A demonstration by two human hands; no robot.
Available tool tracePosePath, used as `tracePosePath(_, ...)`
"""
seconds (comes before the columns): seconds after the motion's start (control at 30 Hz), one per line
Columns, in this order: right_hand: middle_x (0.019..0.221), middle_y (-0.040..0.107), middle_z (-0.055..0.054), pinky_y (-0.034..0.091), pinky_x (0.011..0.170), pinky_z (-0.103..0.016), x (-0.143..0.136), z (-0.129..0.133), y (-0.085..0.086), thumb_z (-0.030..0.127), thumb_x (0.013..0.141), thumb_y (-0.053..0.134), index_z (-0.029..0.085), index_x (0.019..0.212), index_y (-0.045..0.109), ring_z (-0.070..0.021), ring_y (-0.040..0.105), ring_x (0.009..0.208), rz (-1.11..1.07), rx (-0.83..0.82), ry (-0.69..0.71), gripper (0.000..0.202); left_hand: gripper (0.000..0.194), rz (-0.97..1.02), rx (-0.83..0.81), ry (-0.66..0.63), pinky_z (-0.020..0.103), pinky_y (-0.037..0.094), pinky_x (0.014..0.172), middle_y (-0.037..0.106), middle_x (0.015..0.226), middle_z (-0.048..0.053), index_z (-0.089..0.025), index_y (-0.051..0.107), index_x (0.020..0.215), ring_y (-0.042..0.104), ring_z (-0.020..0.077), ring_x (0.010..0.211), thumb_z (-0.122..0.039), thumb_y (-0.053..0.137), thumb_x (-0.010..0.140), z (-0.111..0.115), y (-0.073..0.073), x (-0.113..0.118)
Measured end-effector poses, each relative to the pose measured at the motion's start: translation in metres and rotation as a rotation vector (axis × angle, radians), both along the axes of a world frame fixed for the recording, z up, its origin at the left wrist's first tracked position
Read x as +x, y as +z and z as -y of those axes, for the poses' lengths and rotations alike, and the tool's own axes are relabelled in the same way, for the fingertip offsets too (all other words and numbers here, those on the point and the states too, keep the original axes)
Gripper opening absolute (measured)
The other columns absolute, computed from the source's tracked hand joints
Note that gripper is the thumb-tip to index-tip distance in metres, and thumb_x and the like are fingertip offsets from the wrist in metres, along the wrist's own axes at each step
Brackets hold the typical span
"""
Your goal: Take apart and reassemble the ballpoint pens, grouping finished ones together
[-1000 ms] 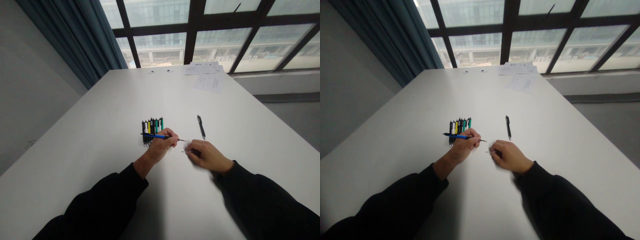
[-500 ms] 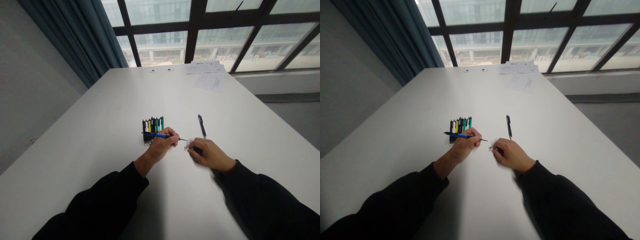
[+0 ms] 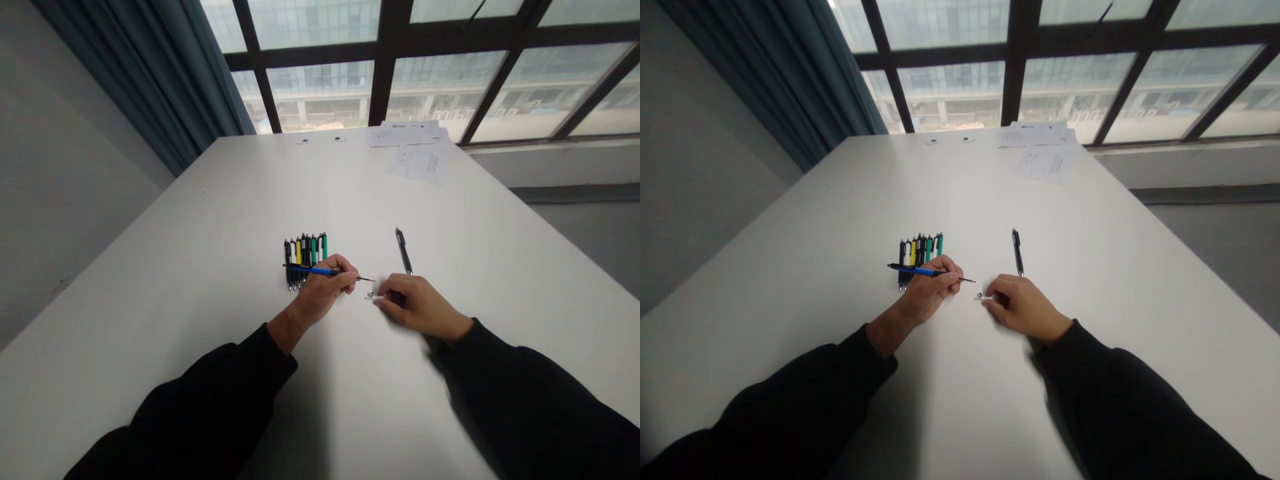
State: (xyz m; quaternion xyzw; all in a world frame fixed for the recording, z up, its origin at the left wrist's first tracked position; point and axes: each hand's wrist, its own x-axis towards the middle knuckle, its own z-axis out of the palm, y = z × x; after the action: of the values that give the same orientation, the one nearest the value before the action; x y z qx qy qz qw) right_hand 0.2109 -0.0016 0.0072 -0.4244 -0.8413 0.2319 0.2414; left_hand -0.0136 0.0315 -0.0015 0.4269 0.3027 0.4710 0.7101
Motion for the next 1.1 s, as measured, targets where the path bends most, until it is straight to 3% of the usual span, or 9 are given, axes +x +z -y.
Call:
tracePosePath(0.6,0.082,0.068,-0.006,0.045,0.069,-0.029,-0.002,0.001,0.005,0.022,0.094,0.06,0.016,0.093,0.07,-0.0174,0.06,0.072,0.061,0.026,0.01,0.011,0.023,-0.011,0.008,-0.003,0.02,0.039,0.056,0.064,0.067,0.0,-0.015,0.062,0.078,0.054,0.0076,0.057,-0.026,0.082,0.074,0.001,0.001,0.0)
tracePosePath(0.87,0.085,0.066,-0.004,0.043,0.056,-0.026,-0.005,0.007,0.002,0.036,0.095,0.065,0.017,0.111,0.062,-0.0121,0.054,0.059,-0.133,0.028,-0.077,0.025,0.023,-0.106,0.024,-0.027,0.02,0.038,0.055,0.066,0.065,0.001,-0.014,0.062,0.079,0.055,0.0077,0.056,-0.029,0.08,0.076,0.002,0.003,0.0)
tracePosePath(1.1,0.075,0.058,-0.003,0.041,0.055,-0.027,-0.007,0.012,0.006,0.029,0.101,0.055,0.02,0.091,0.062,-0.0134,0.051,0.061,-0.201,0.154,-0.138,0.015,0.027,-0.194,0.018,-0.045,0.021,0.041,0.057,0.068,0.067,0.002,-0.014,0.062,0.083,0.058,0.0089,0.058,-0.033,0.081,0.076,0.002,-0.002,0.001)
